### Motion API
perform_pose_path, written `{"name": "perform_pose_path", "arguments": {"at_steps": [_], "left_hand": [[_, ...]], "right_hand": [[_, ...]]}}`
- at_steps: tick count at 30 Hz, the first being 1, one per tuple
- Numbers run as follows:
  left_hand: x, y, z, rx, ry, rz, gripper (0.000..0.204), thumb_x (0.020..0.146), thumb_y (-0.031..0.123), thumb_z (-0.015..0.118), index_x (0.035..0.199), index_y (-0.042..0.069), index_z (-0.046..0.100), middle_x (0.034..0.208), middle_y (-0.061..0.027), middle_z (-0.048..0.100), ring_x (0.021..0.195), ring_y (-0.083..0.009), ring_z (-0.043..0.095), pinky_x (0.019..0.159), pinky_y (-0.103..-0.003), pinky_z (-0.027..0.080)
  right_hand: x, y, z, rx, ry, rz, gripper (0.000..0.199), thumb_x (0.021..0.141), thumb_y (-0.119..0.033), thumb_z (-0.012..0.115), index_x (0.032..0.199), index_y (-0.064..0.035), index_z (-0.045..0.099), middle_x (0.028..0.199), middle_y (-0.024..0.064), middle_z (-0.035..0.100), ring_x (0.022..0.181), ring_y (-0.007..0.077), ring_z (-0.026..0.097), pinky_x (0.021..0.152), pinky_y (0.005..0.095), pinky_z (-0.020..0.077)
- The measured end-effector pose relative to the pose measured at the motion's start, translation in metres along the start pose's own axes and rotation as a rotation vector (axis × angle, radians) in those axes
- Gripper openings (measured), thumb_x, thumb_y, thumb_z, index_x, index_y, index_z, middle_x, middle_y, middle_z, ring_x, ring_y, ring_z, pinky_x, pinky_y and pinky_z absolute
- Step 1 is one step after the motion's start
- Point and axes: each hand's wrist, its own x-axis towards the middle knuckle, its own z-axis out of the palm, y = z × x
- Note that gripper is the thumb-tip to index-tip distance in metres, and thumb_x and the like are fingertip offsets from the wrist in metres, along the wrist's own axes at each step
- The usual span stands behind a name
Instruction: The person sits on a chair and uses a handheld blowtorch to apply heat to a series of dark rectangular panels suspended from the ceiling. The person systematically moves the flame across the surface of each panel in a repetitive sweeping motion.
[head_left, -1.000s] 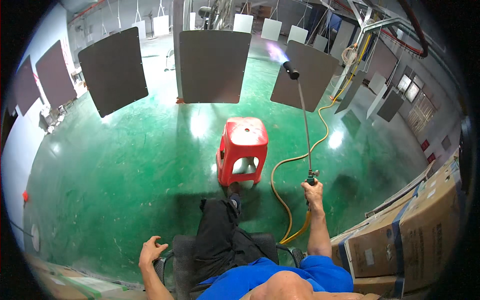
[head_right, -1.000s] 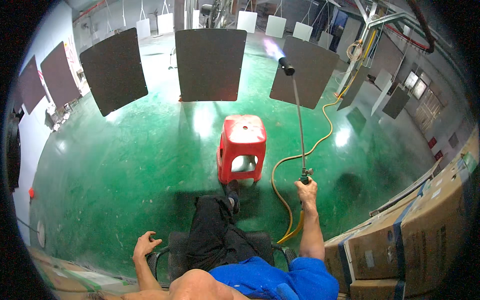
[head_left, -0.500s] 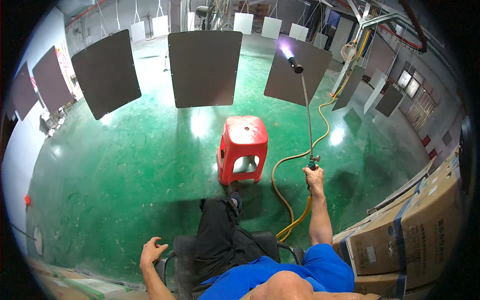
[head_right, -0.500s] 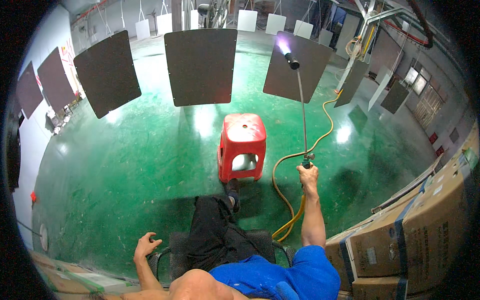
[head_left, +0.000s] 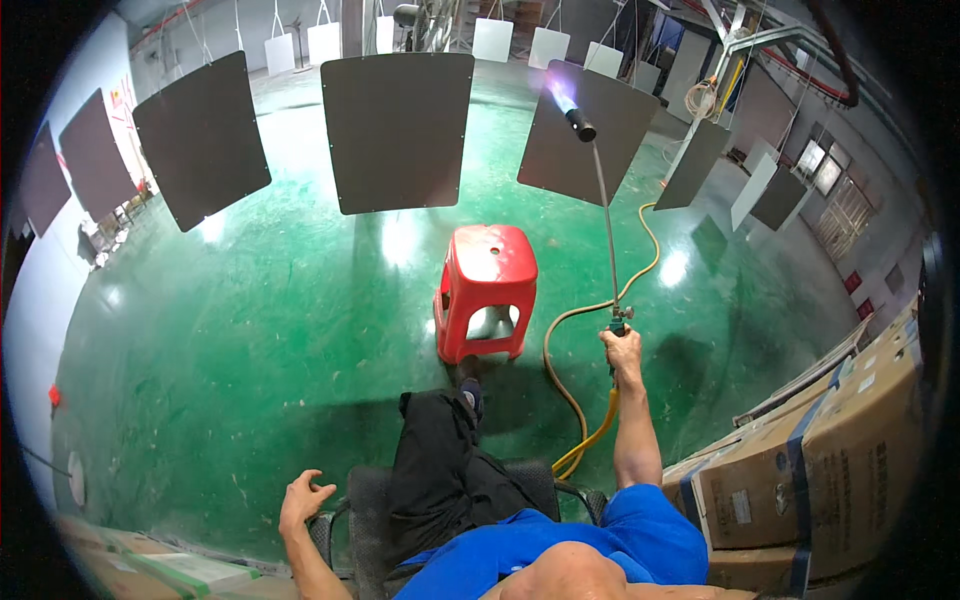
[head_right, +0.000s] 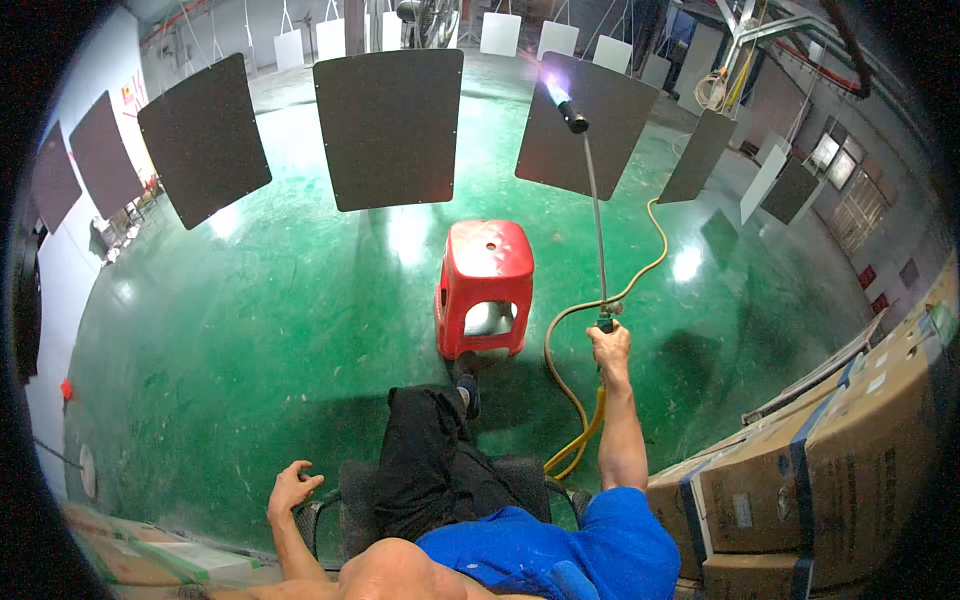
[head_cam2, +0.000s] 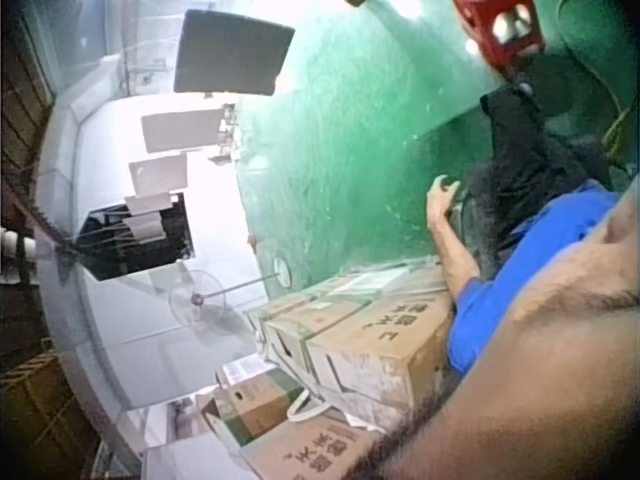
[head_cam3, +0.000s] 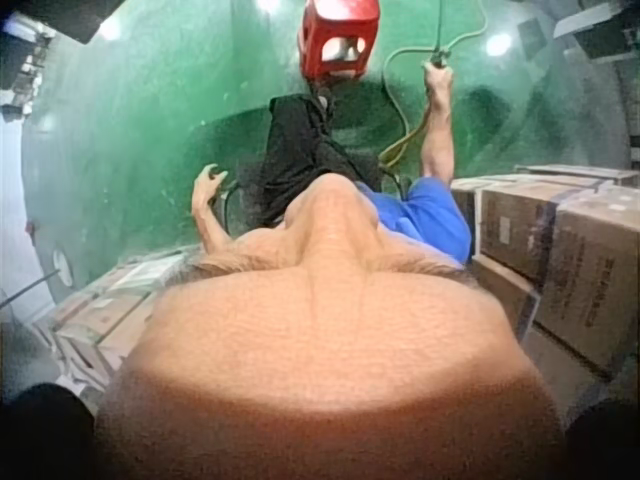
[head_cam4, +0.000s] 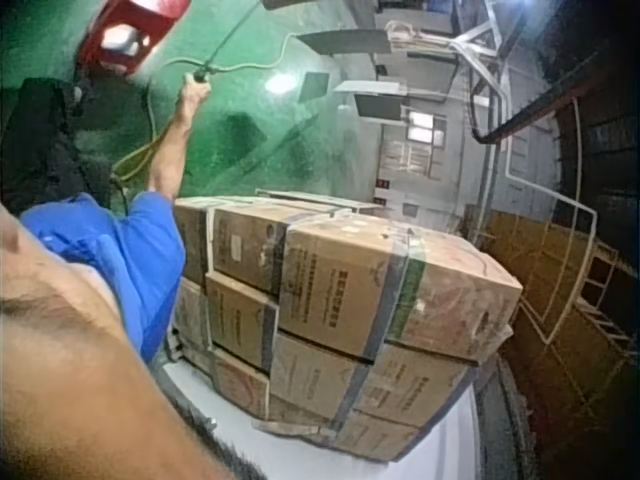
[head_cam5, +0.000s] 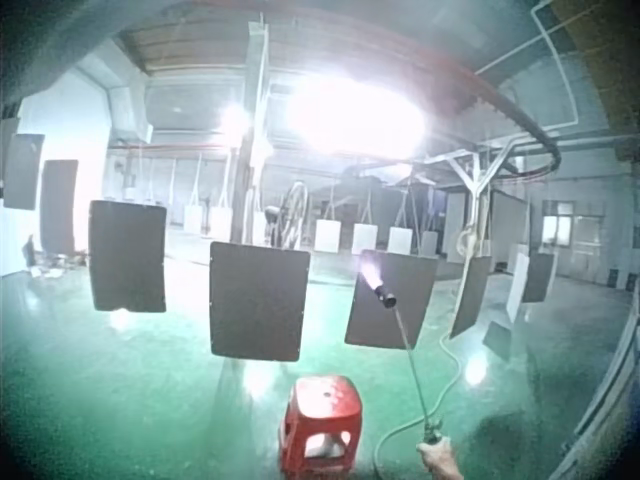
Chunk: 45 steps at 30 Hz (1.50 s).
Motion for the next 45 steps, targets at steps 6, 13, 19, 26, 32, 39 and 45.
{"name": "perform_pose_path", "arguments": {"at_steps": [6, 13, 19, 26, 32, 39, 45], "left_hand": [[0.0, 0.005, 0.0, 0.023, 0.002, -0.012, 0.061, 0.076, 0.029, 0.079, 0.127, 0.003, 0.058, 0.087, -0.0103, 0.07, 0.077, -0.0199, 0.067, 0.072, -0.037, 0.054], [-0.002, 0.005, -0.001, 0.003, -0.001, -0.005, 0.06, 0.076, 0.028, 0.079, 0.127, 0.003, 0.058, 0.086, -0.01, 0.07, 0.075, -0.0191, 0.067, 0.07, -0.036, 0.054], [0.007, -0.011, 0.004, 0.017, 0.005, 0.027, 0.059, 0.075, 0.029, 0.079, 0.124, 0.003, 0.06, 0.087, -0.0104, 0.07, 0.076, -0.0207, 0.067, 0.071, -0.037, 0.054], [0.0, -0.002, 0.001, 0.016, -0.008, 0.014, 0.058, 0.076, 0.028, 0.078, 0.124, 0.002, 0.059, 0.087, -0.0112, 0.07, 0.075, -0.0201, 0.067, 0.069, -0.037, 0.055], [-0.006, 0.001, 0.002, -0.004, 0.019, 0.054, 0.058, 0.076, 0.025, 0.079, 0.124, 0.0, 0.058, 0.078, -0.0082, 0.068, 0.066, -0.014, 0.064, 0.061, -0.033, 0.054], [-0.004, 0.003, 0.004, -0.036, -0.015, 0.053, 0.055, 0.077, 0.019, 0.078, 0.125, 0.0, 0.058, 0.08, -0.008, 0.067, 0.066, -0.0132, 0.062, 0.056, -0.032, 0.057], [-0.004, 0.006, 0.004, -0.031, -0.012, 0.059, 0.056, 0.077, 0.02, 0.078, 0.125, 0.0, 0.058, 0.081, -0.0087, 0.068, 0.065, -0.0149, 0.064, 0.058, -0.032, 0.056]], "right_hand": [[-0.026, 0.03, 0.005, -0.087, -0.063, 0.023, 0.019, 0.071, -0.016, 0.074, 0.082, -0.0038, 0.063, 0.061, 0.0019, 0.058, 0.047, 0.0115, 0.051, 0.045, 0.0295, 0.0408], [-0.051, 0.058, 0.009, -0.246, -0.127, 0.038, 0.023, 0.068, -0.018, 0.074, 0.08, -0.0013, 0.063, 0.064, 0.0033, 0.059, 0.053, 0.0138, 0.053, 0.051, 0.0321, 0.0437], [-0.065, 0.082, 0.008, -0.291, -0.124, 0.089, 0.025, 0.067, -0.019, 0.075, 0.08, 0.0, 0.064, 0.066, 0.0057, 0.061, 0.057, 0.0164, 0.057, 0.054, 0.0353, 0.0455], [-0.082, 0.094, -0.007, -0.245, -0.136, 0.187, 0.024, 0.067, -0.019, 0.076, 0.077, -0.0006, 0.064, 0.066, 0.0065, 0.062, 0.054, 0.0165, 0.055, 0.051, 0.0357, 0.0441], [-0.093, 0.098, -0.021, -0.232, -0.094, 0.256, 0.022, 0.068, -0.018, 0.076, 0.072, -0.0026, 0.062, 0.059, 0.0035, 0.058, 0.047, 0.0145, 0.053, 0.045, 0.0334, 0.0411], [-0.097, 0.125, -0.042, -0.192, -0.002, 0.299, 0.016, 0.072, -0.012, 0.072, 0.068, -0.0056, 0.059, 0.055, 0.0009, 0.054, 0.042, 0.0125, 0.05, 0.039, 0.03, 0.0381], [-0.096, 0.123, -0.051, -0.148, 0.019, 0.338, 0.02, 0.067, -0.019, 0.073, 0.068, -0.0021, 0.061, 0.06, 0.0075, 0.06, 0.049, 0.0187, 0.057, 0.047, 0.036, 0.0448]]}}
